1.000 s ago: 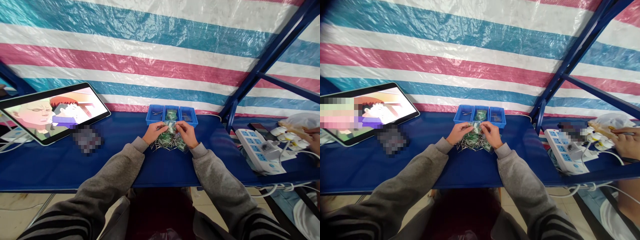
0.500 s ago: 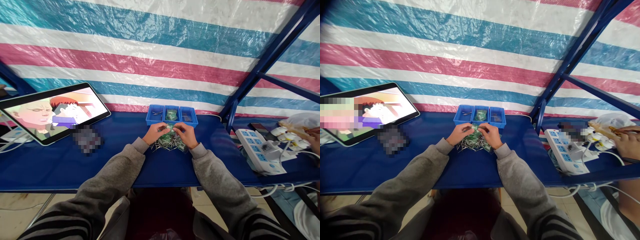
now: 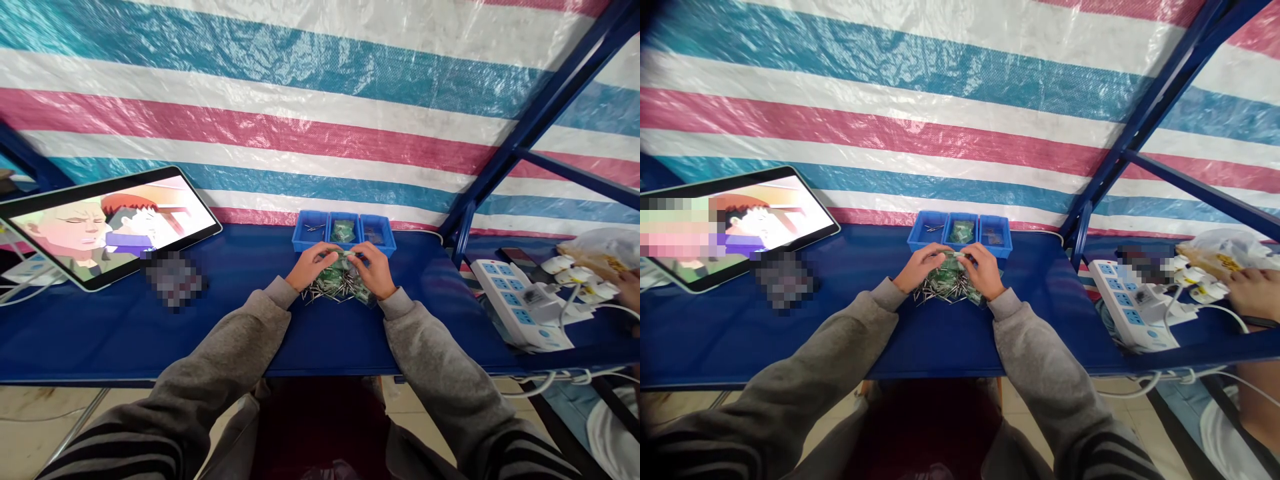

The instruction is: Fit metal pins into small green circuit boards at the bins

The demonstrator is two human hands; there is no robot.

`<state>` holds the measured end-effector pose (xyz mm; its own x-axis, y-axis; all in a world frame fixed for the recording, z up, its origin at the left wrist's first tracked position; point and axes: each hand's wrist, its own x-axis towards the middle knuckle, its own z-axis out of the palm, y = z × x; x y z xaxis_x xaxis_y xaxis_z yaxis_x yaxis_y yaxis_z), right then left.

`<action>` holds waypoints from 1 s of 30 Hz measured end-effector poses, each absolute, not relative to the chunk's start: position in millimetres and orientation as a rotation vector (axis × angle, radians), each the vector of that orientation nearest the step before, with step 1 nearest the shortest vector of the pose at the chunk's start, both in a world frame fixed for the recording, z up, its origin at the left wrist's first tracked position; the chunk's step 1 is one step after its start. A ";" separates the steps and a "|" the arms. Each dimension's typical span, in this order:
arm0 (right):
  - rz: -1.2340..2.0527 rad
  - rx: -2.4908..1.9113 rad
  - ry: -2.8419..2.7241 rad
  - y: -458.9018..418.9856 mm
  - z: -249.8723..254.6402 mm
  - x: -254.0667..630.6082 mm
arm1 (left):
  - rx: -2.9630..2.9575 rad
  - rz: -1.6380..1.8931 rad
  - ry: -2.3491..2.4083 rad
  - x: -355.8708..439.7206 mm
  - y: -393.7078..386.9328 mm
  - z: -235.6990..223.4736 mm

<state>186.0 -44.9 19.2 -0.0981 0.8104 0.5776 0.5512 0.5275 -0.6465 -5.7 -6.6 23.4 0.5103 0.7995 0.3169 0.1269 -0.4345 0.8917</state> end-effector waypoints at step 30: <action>0.467 -0.964 -1.731 -44.8 13.3 185.4 | 1.471 1.034 0.664 -5.5 -4.2 20.5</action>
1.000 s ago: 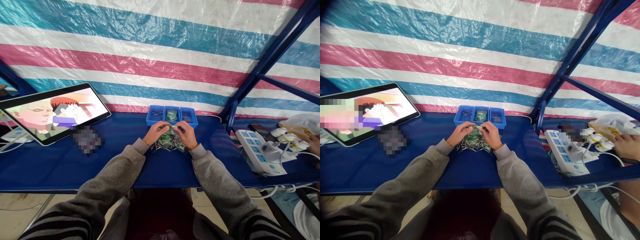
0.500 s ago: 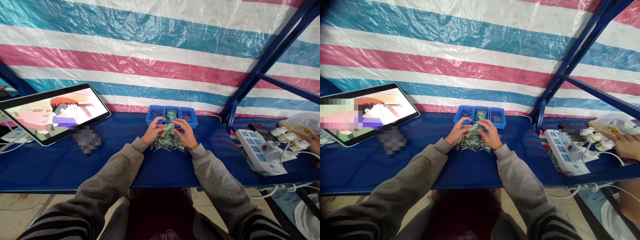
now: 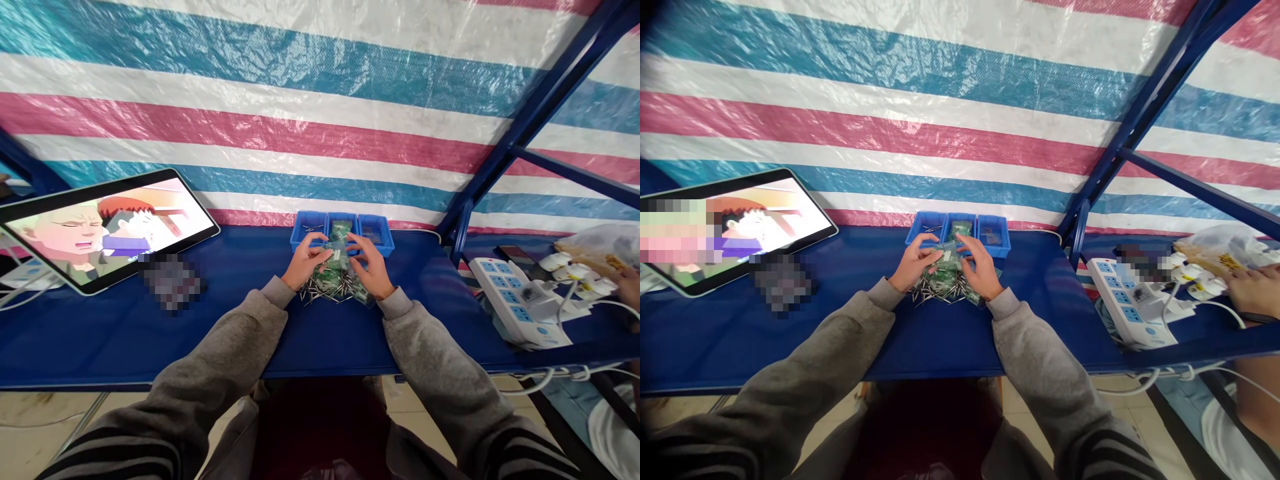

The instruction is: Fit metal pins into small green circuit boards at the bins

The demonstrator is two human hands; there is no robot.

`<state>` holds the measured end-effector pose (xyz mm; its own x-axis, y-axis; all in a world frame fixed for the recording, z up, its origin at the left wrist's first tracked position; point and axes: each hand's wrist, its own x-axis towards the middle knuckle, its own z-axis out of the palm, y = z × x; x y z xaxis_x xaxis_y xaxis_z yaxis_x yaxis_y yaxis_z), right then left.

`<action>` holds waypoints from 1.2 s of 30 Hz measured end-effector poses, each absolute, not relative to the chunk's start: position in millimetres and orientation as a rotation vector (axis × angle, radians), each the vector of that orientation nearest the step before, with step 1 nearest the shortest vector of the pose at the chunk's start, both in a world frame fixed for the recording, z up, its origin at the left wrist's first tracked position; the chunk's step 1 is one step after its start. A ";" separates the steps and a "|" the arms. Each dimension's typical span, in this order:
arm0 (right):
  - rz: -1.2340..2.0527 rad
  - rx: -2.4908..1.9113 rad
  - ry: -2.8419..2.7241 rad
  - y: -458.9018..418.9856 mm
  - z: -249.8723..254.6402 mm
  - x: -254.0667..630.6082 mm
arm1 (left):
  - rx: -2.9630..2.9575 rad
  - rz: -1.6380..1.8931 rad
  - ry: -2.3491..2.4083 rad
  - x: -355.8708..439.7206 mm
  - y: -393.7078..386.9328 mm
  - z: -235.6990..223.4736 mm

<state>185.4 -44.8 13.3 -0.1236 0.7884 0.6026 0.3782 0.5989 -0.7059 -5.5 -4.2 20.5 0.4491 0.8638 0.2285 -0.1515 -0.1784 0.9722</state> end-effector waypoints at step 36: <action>0.513 -0.978 -1.702 -45.0 16.7 188.3 | 1.382 1.029 0.661 -4.3 -5.4 25.1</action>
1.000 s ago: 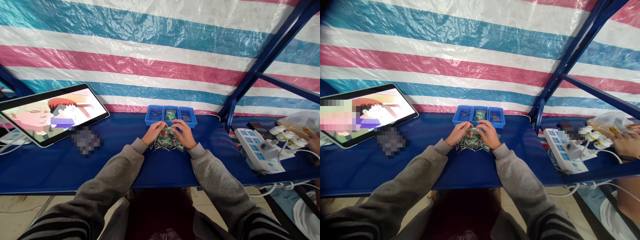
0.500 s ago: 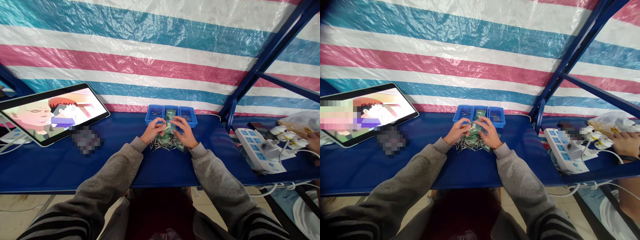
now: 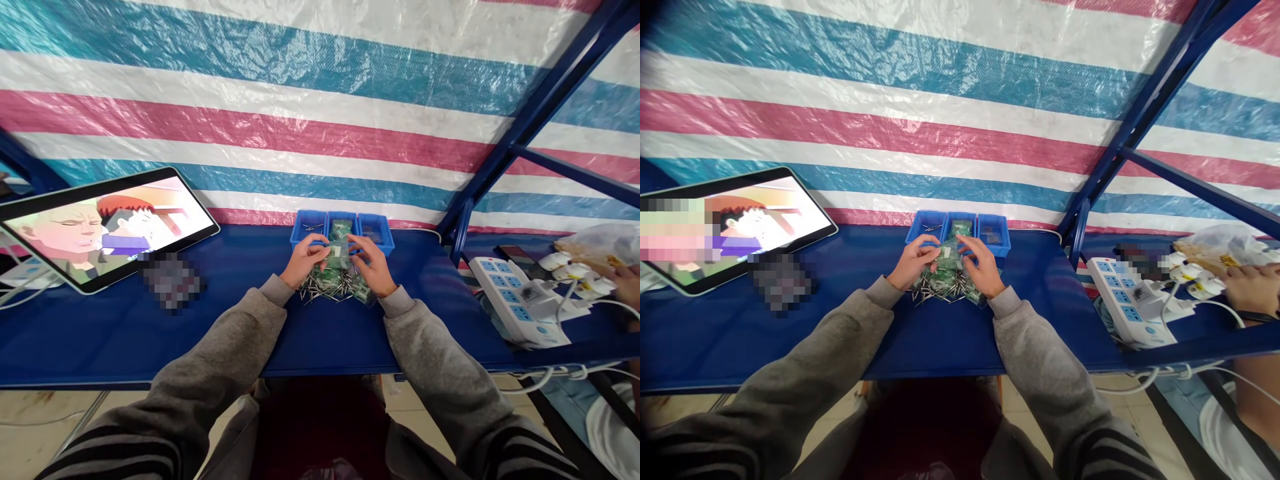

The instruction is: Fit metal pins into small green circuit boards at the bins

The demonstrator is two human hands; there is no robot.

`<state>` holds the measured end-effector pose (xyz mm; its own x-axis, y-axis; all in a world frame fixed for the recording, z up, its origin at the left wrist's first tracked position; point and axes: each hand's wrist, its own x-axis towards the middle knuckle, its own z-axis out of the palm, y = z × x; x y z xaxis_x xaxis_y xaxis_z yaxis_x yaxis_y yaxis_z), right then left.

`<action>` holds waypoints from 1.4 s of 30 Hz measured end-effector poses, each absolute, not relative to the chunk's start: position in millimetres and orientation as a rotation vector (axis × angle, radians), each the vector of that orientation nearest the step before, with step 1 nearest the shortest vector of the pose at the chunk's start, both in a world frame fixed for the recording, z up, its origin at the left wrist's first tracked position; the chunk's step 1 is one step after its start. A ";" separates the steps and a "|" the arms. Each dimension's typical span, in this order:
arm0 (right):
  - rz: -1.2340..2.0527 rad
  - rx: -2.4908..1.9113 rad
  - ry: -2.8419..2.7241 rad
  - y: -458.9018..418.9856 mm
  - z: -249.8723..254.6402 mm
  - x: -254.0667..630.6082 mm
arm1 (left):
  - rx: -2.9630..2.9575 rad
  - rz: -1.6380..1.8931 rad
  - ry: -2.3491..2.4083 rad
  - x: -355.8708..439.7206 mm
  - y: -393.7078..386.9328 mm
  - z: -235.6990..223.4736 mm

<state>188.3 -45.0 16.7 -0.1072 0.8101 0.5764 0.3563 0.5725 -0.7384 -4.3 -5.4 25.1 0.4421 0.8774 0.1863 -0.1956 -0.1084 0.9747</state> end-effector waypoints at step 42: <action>0.349 -1.009 -1.779 -41.4 15.5 186.2 | 1.358 0.924 0.725 -2.9 -2.3 19.6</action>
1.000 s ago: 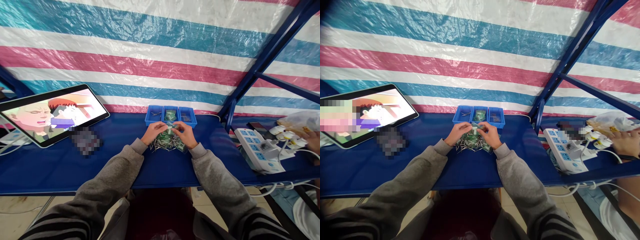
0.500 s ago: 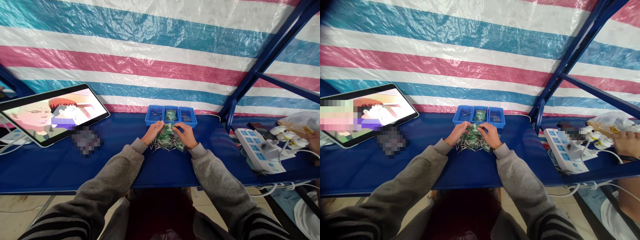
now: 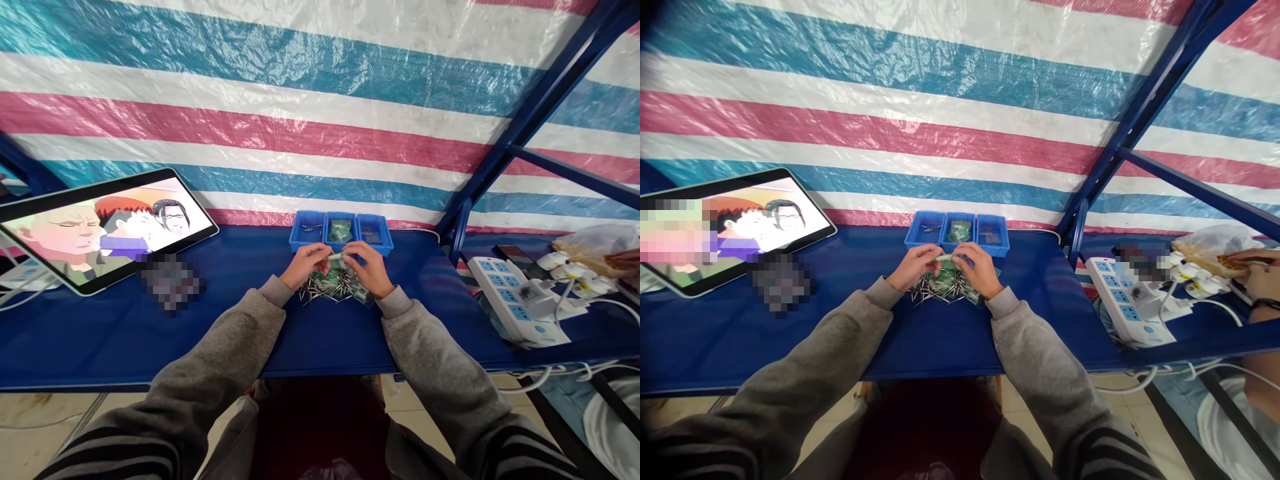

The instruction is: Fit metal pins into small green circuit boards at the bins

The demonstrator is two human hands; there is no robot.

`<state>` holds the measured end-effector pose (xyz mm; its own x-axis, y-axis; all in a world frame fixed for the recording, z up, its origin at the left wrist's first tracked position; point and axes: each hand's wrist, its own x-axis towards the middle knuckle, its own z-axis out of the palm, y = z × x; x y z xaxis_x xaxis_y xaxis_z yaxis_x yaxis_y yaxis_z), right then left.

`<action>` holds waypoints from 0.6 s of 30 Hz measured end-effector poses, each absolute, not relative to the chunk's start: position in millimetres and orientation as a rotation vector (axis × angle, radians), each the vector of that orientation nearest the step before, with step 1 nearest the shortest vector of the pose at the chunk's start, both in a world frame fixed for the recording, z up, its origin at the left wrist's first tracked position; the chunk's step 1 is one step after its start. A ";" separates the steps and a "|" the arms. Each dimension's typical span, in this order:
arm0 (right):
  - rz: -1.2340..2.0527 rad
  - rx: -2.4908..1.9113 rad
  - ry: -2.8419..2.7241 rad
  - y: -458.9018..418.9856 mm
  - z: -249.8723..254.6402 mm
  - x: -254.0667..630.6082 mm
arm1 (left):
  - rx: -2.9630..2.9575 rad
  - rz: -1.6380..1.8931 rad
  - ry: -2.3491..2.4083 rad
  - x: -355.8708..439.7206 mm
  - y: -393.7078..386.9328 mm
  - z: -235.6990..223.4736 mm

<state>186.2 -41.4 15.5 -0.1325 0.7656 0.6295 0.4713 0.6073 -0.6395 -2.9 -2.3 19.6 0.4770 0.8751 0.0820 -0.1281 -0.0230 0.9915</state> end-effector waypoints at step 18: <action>1.223 -1.102 -1.069 -37.5 25.0 196.4 | 1.483 1.357 0.932 -12.8 6.9 24.5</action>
<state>196.4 -37.5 25.0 0.0537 0.9984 0.0193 -0.1531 0.0274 -0.9878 -12.8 6.9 24.5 0.1157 0.9402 0.3203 -0.0387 -0.3180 0.9473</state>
